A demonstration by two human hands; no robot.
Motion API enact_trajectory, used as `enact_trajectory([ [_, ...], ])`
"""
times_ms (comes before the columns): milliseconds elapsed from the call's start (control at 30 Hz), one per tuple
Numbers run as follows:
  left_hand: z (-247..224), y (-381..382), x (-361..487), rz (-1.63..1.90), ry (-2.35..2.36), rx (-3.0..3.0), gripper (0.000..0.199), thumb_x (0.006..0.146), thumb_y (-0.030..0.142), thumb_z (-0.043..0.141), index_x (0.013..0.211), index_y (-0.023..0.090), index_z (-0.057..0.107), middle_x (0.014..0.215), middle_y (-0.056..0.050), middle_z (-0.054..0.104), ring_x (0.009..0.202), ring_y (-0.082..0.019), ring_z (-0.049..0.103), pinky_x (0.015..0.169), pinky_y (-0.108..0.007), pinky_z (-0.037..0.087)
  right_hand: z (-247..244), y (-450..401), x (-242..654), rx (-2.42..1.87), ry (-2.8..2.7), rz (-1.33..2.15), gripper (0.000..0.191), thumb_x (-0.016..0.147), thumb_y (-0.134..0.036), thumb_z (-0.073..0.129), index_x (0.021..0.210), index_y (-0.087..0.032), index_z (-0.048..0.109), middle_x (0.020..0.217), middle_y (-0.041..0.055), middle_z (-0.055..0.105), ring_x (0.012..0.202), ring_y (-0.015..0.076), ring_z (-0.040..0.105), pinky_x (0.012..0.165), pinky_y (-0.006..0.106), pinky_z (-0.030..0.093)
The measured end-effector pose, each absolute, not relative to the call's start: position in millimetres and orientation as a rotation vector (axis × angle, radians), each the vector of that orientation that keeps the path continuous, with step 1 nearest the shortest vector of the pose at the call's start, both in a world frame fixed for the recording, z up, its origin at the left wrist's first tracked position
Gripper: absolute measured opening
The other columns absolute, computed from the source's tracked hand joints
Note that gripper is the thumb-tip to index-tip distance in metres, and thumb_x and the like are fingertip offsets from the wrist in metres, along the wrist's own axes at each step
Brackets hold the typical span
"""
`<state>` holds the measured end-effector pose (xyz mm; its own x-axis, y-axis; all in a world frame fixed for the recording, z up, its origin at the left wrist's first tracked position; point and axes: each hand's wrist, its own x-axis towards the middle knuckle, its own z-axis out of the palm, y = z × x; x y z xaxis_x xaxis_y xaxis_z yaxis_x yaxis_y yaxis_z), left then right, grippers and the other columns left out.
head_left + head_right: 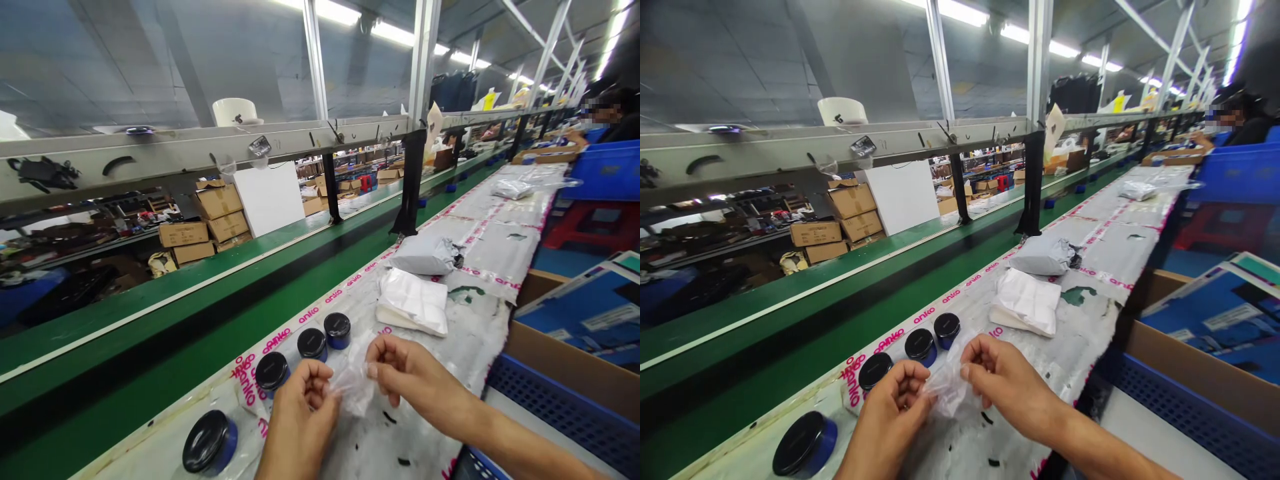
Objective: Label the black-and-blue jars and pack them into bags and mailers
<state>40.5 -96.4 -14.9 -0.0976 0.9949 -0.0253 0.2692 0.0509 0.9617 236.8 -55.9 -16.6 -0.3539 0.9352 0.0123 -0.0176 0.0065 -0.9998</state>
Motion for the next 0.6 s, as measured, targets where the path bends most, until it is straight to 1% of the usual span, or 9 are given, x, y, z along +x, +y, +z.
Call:
enact_trajectory([
  [33,-11,-88,37,1.063,1.574,1.491,0.008,0.076,0.026,0.068,0.08,0.019,0.065,0.067,0.002,0.063,0.058,-0.013,0.055,0.055,-0.022,0.042,-15,-48,239,-1.017,-1.5,1.39,0.02,0.084,-0.037,0.068,0.085,-0.019,0.059,0.058,-0.0065,0.055,0.049,0.0086,0.051,0.045,0.018,0.042],
  [100,2,-65,34,1.015,1.68,1.791,0.011,0.083,0.026,0.062,0.074,0.02,0.064,0.066,0.002,0.065,0.06,-0.013,0.056,0.058,-0.023,0.04,-9,-25,239,-1.04,-1.551,1.232,0.02,0.088,-0.038,0.062,0.09,-0.019,0.058,0.055,-0.0064,0.056,0.045,0.0101,0.052,0.042,0.019,0.042],
  [167,16,-35,34,1.068,1.745,1.986,0.013,0.086,0.027,0.06,0.075,0.022,0.064,0.071,0.002,0.067,0.066,-0.015,0.059,0.064,-0.024,0.04,-4,5,234,-1.034,-1.585,1.062,0.019,0.091,-0.038,0.056,0.092,-0.019,0.056,0.06,-0.0027,0.062,0.048,0.0136,0.059,0.045,0.023,0.048],
  [233,26,-2,36,1.127,1.799,2.021,0.008,0.087,0.025,0.059,0.081,0.022,0.063,0.077,0.002,0.069,0.073,-0.015,0.061,0.069,-0.025,0.039,-3,35,228,-1.022,-1.592,0.922,0.015,0.093,-0.035,0.053,0.096,-0.02,0.055,0.078,0.0026,0.069,0.067,0.0172,0.07,0.057,0.027,0.055],
  [267,28,13,37,1.138,1.834,2.025,0.007,0.087,0.025,0.059,0.082,0.023,0.063,0.077,0.002,0.068,0.072,-0.016,0.06,0.067,-0.025,0.038,-4,48,225,-1.023,-1.606,0.862,0.013,0.093,-0.032,0.052,0.096,-0.02,0.056,0.085,0.0041,0.07,0.076,0.0185,0.072,0.063,0.029,0.056],
  [333,26,35,35,1.109,1.883,2.05,0.006,0.085,0.023,0.061,0.079,0.023,0.062,0.072,0.002,0.066,0.069,-0.016,0.057,0.065,-0.026,0.033,-12,67,221,-1.037,-1.668,0.751,0.007,0.089,-0.025,0.055,0.092,-0.021,0.06,0.089,0.0047,0.07,0.085,0.0204,0.07,0.073,0.033,0.055],
  [433,12,47,29,0.982,1.888,2.098,0.009,0.08,0.018,0.064,0.072,0.023,0.062,0.066,0.003,0.063,0.064,-0.016,0.054,0.061,-0.027,0.028,-33,75,222,-1.046,-1.818,0.612,0.006,0.082,-0.015,0.063,0.083,-0.021,0.065,0.084,0.0036,0.071,0.084,0.0215,0.067,0.081,0.036,0.05],
  [533,-1,43,24,0.869,1.836,2.127,0.009,0.077,0.015,0.064,0.072,0.023,0.062,0.068,0.003,0.064,0.065,-0.016,0.054,0.061,-0.027,0.027,-51,65,228,-1.028,-1.947,0.533,0.012,0.081,-0.01,0.062,0.081,-0.021,0.067,0.082,0.0019,0.07,0.08,0.0198,0.064,0.077,0.033,0.048],
  [600,-2,38,21,0.818,1.786,2.12,0.006,0.078,0.018,0.063,0.074,0.023,0.063,0.069,0.002,0.065,0.065,-0.016,0.055,0.06,-0.026,0.029,-57,56,233,-1.015,-2.003,0.492,0.014,0.082,-0.008,0.06,0.084,-0.02,0.067,0.082,0.0016,0.07,0.077,0.0185,0.063,0.073,0.03,0.047],
])
